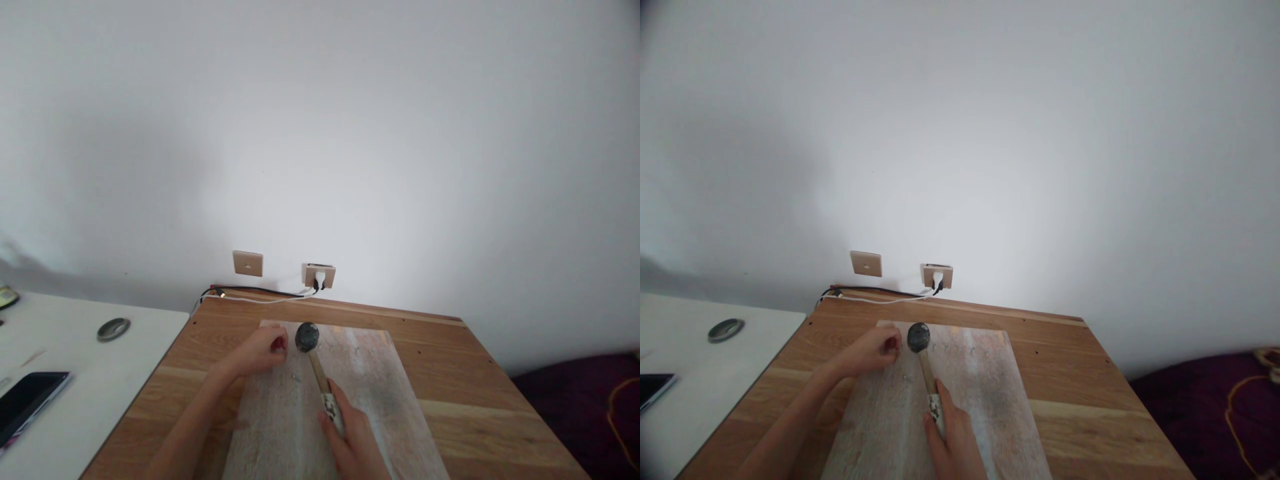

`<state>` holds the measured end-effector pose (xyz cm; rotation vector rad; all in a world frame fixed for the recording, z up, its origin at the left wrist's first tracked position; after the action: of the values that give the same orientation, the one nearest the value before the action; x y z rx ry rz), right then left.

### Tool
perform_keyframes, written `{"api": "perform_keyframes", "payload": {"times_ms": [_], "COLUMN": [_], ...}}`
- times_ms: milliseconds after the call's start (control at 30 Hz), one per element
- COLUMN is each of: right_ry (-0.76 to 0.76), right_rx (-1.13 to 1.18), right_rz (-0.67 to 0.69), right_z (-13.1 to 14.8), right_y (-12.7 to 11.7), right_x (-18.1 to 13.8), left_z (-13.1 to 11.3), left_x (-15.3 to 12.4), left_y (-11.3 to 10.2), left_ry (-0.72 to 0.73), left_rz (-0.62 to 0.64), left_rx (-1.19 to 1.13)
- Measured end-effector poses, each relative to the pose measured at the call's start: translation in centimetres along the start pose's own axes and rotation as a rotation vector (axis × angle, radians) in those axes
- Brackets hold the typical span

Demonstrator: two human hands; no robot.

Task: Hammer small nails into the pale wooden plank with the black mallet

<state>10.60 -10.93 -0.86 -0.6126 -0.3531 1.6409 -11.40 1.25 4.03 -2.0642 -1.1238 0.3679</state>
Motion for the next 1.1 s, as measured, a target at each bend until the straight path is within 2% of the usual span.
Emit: {"api": "perform_keyframes", "payload": {"times_ms": [100, 233, 333, 467, 600, 733, 867, 1000, 1100], "right_ry": [0.002, 0.056, 0.079, 0.068, 0.067, 0.056, 0.082, 0.068, 0.051], "right_rx": [0.051, 0.077, 0.076, 0.086, 0.099, 0.115, 0.091, 0.078, 0.081], "right_rz": [0.000, -0.111, -0.147, -0.149, -0.151, -0.163, -0.187, -0.161, -0.152], "right_z": [0.3, 0.1, -0.5, -1.0, -0.9, -0.4, -0.8, -1.1, -1.2], "right_y": [-0.6, -1.6, -1.6, -1.5, -1.6, -1.8, -1.9, -1.7, -1.5], "right_x": [-0.1, -0.3, -0.5, -0.6, -0.7, -0.9, -1.0, -0.9, -0.8], "left_z": [-1.0, -1.6, -1.7, -1.6, -2.3, -3.7, -5.0, -5.1, -5.1], "left_x": [-0.1, 0.4, 0.6, 0.4, 0.1, 0.2, 0.4, 0.2, 0.1], "left_y": [1.1, 2.3, 2.4, 2.0, 2.4, 2.9, 3.0, 3.1, 3.1], "left_ry": [0.002, 0.036, 0.076, 0.038, -0.006, -0.037, 0.014, 0.024, 0.023], "left_rz": [0.141, 0.209, 0.204, 0.155, 0.203, 0.227, 0.230, 0.225, 0.221], "left_rx": [0.011, 0.002, -0.014, 0.033, 0.067, 0.193, 0.327, 0.429, 0.416]}}
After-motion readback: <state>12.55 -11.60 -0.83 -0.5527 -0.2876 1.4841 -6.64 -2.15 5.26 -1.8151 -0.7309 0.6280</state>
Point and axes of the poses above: each hand's wrist, its own x-axis towards the middle knuckle, its own y-axis out of the palm, z = x × y, the point moved 6 cm from there along x, towards the middle knuckle, and after that the axes turned 9 degrees about y, right-handed, at the moved point
